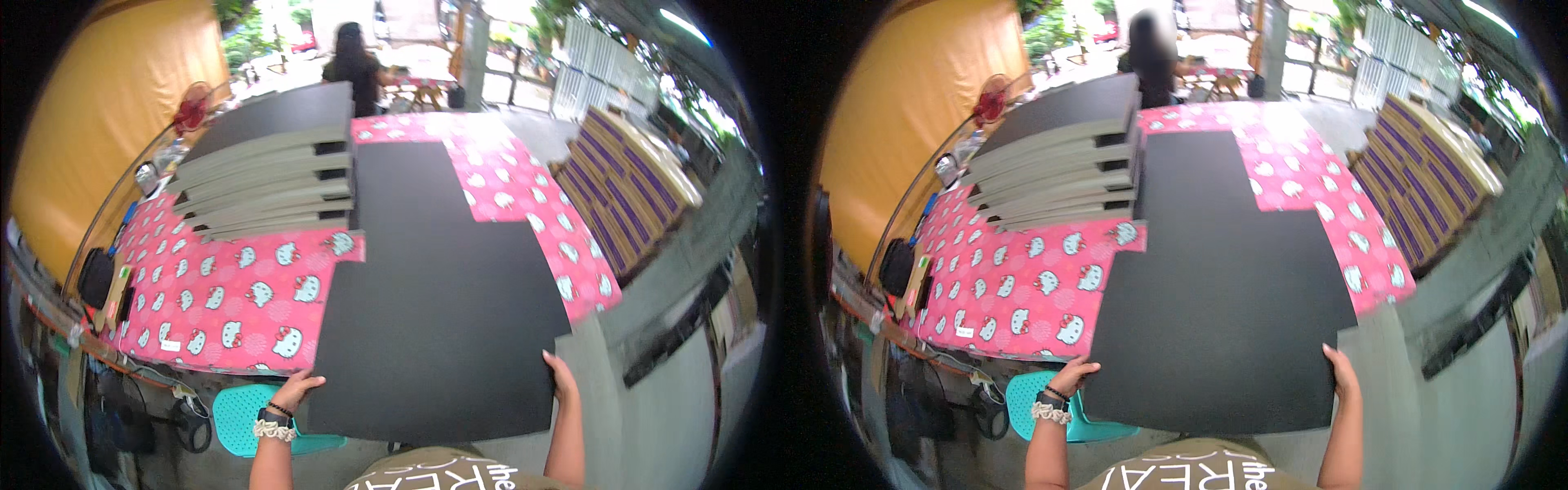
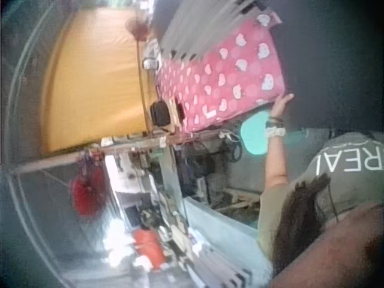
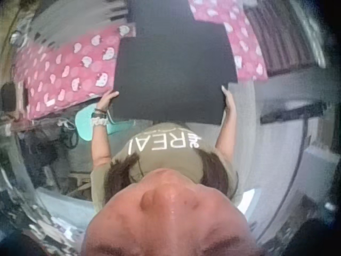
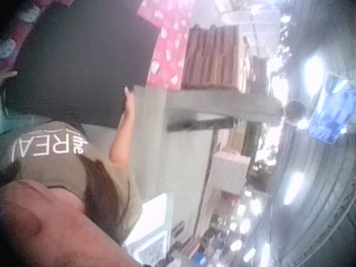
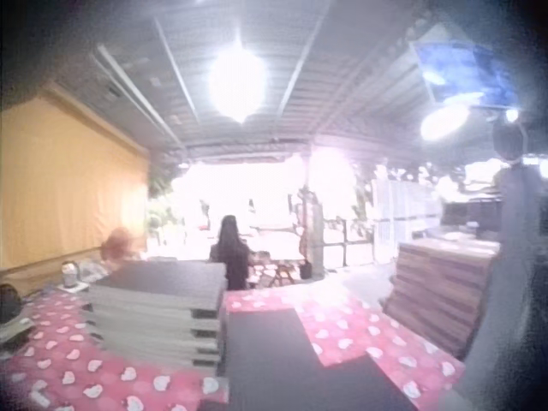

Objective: The person picks up a stack of black illustration boards from a pallet, walks over to a table covered with a pink cloth, and places the boards onto an existing stack.

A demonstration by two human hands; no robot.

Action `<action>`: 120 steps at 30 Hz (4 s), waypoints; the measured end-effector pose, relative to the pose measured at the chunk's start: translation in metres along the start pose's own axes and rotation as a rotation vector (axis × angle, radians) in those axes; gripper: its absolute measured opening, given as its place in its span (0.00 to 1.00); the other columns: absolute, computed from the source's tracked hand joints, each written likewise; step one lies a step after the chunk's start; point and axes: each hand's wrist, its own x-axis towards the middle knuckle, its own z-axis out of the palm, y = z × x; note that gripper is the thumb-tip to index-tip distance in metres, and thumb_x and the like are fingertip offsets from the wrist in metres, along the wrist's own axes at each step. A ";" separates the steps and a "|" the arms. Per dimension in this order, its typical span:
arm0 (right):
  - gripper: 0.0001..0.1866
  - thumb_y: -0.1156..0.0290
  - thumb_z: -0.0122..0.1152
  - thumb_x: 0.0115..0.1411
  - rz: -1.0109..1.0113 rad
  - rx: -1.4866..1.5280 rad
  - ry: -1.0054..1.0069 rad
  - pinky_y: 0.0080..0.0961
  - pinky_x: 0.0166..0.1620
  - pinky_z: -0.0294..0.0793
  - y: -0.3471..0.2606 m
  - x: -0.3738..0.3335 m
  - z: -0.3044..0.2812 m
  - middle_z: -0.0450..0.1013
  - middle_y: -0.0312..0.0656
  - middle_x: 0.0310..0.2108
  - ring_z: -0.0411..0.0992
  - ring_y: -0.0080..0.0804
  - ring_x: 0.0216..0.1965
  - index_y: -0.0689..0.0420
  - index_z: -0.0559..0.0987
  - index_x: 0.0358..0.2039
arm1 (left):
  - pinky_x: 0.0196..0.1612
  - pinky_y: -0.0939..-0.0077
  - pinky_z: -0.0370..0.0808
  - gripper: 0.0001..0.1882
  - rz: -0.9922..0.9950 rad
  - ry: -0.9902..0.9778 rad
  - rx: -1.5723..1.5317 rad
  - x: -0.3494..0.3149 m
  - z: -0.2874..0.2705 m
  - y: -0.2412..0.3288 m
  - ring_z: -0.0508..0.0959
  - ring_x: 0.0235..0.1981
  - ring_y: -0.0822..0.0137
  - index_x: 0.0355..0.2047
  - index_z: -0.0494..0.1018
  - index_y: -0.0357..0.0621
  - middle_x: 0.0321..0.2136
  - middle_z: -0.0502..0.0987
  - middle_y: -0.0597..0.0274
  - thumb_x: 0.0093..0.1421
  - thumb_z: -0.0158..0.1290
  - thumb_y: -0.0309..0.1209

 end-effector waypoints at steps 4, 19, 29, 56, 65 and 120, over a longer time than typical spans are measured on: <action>0.24 0.55 0.56 0.52 0.116 0.033 0.031 0.34 0.47 0.69 -0.025 -0.020 0.029 0.73 0.45 0.40 0.71 0.37 0.42 0.62 0.74 0.42 | 0.47 0.76 0.70 0.34 -0.066 0.118 -0.141 0.066 -0.024 0.008 0.72 0.43 0.67 0.52 0.64 0.33 0.43 0.73 0.58 0.54 0.54 0.48; 0.35 0.50 0.56 0.57 -0.420 -0.106 0.104 0.28 0.50 0.68 -0.055 -0.087 0.075 0.69 0.52 0.46 0.69 0.34 0.45 0.63 0.63 0.56 | 0.41 0.73 0.74 0.26 0.318 0.167 -0.382 0.021 -0.024 0.101 0.76 0.37 0.65 0.46 0.68 0.32 0.37 0.75 0.56 0.50 0.59 0.34; 0.40 0.57 0.64 0.46 -0.754 0.130 -0.051 0.29 0.53 0.61 -0.099 -0.097 0.256 0.65 0.44 0.49 0.64 0.35 0.48 0.66 0.61 0.55 | 0.46 0.69 0.73 0.39 1.114 0.489 -0.551 -0.077 -0.197 0.125 0.74 0.44 0.61 0.55 0.58 0.36 0.46 0.70 0.56 0.47 0.63 0.36; 0.31 0.68 0.66 0.50 -0.617 -0.036 -0.781 0.28 0.52 0.64 -0.141 -0.015 0.530 0.67 0.42 0.48 0.64 0.29 0.50 0.63 0.64 0.52 | 0.57 0.65 0.60 0.33 0.978 0.771 -0.316 -0.049 -0.469 0.002 0.65 0.54 0.62 0.58 0.54 0.38 0.53 0.64 0.56 0.58 0.53 0.40; 0.26 0.72 0.63 0.53 -0.565 0.003 -0.738 0.26 0.53 0.64 -0.149 -0.028 0.525 0.69 0.41 0.47 0.66 0.25 0.48 0.64 0.66 0.51 | 0.62 0.67 0.51 0.32 1.067 1.002 -0.627 -0.043 -0.409 0.022 0.58 0.59 0.62 0.61 0.50 0.37 0.60 0.56 0.54 0.64 0.39 0.46; 0.41 0.65 0.61 0.47 -0.834 0.281 -0.686 0.22 0.51 0.57 -0.193 -0.082 0.494 0.61 0.41 0.43 0.59 0.27 0.46 0.69 0.58 0.59 | 0.36 0.66 0.61 0.21 0.632 0.886 1.052 -0.072 -0.232 0.291 0.70 0.30 0.55 0.29 0.73 0.40 0.24 0.72 0.54 0.53 0.50 0.48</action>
